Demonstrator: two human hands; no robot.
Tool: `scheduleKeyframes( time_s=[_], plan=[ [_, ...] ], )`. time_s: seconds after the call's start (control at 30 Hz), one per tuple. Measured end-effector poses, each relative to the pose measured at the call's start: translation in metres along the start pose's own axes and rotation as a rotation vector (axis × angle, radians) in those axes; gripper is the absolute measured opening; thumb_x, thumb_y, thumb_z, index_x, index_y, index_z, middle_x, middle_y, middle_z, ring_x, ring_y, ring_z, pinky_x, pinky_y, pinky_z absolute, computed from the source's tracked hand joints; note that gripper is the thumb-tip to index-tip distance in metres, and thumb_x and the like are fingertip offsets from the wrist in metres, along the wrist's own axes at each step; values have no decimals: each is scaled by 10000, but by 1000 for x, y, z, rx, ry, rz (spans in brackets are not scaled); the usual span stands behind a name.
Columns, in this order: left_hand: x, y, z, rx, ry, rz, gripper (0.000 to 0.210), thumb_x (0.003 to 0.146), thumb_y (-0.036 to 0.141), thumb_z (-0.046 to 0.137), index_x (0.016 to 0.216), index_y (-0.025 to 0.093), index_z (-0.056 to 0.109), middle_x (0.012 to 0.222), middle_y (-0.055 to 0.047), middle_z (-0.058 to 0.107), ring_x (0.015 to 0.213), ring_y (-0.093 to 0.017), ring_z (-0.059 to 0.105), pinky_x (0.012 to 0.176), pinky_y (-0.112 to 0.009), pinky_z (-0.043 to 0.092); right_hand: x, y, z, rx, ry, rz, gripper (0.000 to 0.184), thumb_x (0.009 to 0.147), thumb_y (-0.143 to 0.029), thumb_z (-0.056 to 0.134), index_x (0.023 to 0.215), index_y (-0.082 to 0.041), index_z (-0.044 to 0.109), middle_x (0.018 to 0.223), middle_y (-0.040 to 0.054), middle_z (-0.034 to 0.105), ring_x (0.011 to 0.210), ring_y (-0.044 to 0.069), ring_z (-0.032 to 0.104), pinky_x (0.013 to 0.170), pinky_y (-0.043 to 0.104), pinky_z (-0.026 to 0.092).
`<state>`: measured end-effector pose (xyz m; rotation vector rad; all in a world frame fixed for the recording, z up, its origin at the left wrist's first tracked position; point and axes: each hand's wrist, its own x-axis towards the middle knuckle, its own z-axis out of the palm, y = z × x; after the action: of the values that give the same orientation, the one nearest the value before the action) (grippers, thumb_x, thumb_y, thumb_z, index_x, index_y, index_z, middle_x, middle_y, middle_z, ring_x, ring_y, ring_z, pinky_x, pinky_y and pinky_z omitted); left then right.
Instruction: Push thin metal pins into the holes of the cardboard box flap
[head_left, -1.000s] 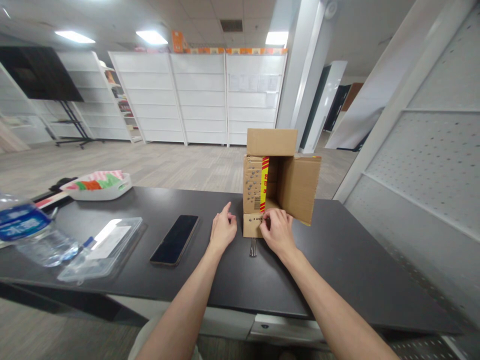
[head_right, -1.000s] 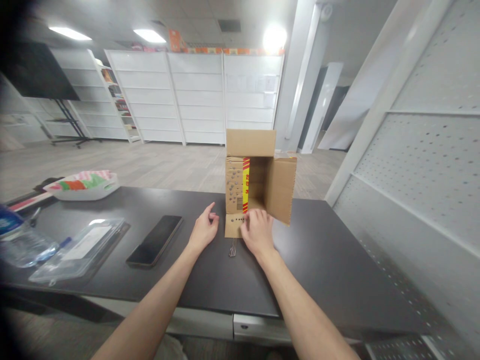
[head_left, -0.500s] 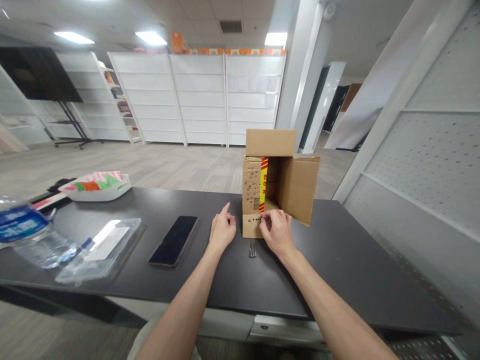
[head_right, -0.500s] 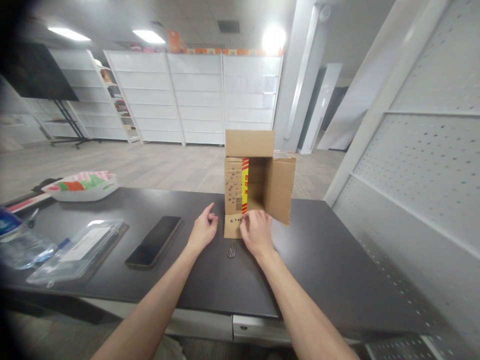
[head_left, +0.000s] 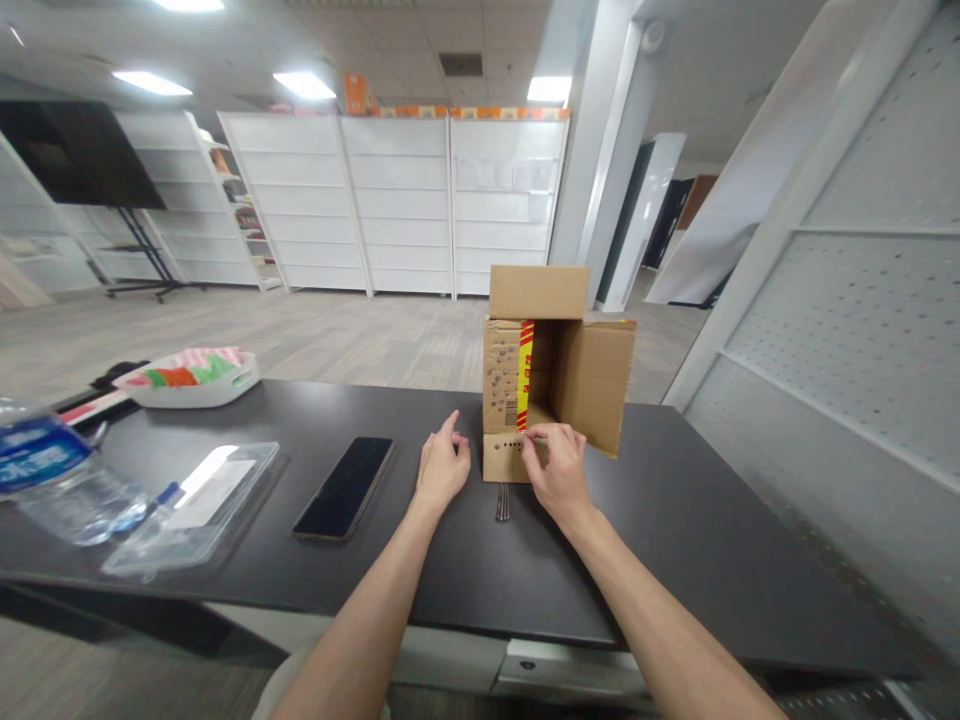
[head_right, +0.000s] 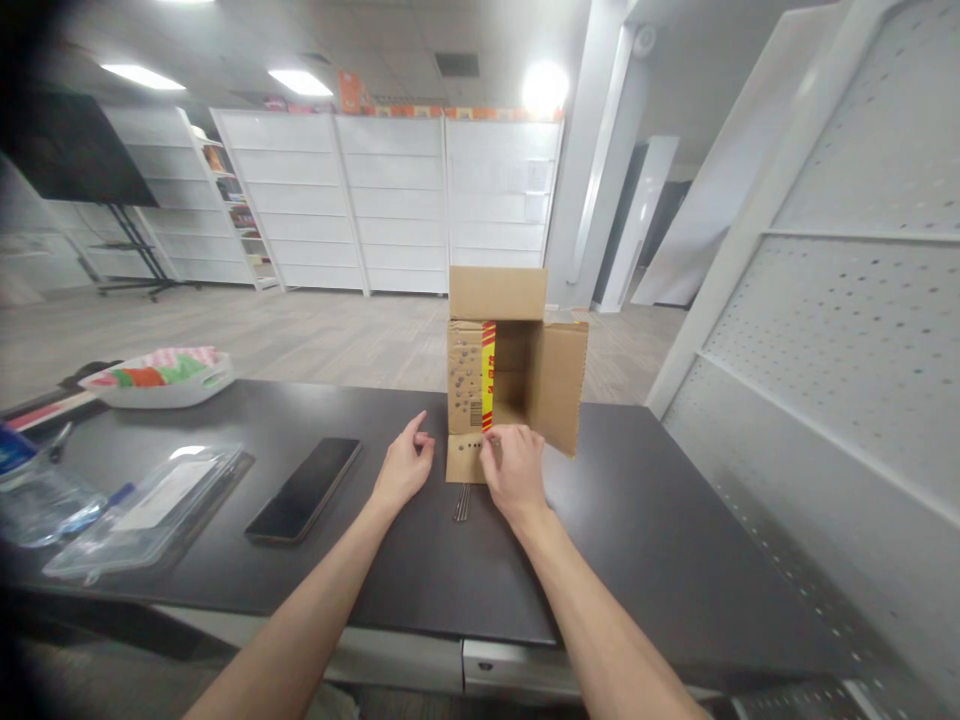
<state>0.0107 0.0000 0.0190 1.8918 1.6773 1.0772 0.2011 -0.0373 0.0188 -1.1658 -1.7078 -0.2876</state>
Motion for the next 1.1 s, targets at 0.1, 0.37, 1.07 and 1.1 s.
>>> scheduleKeyframes(
  time_s=[0.1, 0.37, 1.07, 1.1],
  plan=[
    [0, 1, -1, 6, -5, -2, 570, 870, 142, 493, 1437, 99, 442, 933, -67, 748, 1078, -215, 669, 1089, -418, 426, 0, 1, 0, 8, 30, -6, 39, 942, -210, 533, 948, -208, 571, 917, 44, 682, 881, 209, 572, 816, 358, 348],
    [1, 0, -1, 4, -3, -1, 566, 874, 146, 498, 1436, 99, 443, 959, -81, 752, 1099, -219, 665, 1064, -412, 450, 0, -2, -2, 40, 35, -10, 126, 969, -237, 533, 1075, -195, 587, 945, 62, 680, 871, 214, 577, 793, 358, 395],
    [0, -2, 1, 16, 8, 13, 564, 869, 151, 493, 1430, 117, 451, 932, -62, 752, 1065, -214, 669, 1075, -409, 435, 2, -6, -21, 177, -170, -22, 67, 948, -214, 535, 892, -215, 573, 858, 46, 637, 837, 214, 548, 764, 358, 415],
    [0, -2, 1, 16, 8, 14, 564, 870, 150, 490, 1431, 113, 450, 940, -65, 751, 1066, -212, 668, 1079, -408, 431, 2, -7, -23, 181, -187, -15, 69, 945, -216, 535, 886, -215, 570, 853, 45, 633, 835, 214, 547, 768, 358, 416]
  ],
)
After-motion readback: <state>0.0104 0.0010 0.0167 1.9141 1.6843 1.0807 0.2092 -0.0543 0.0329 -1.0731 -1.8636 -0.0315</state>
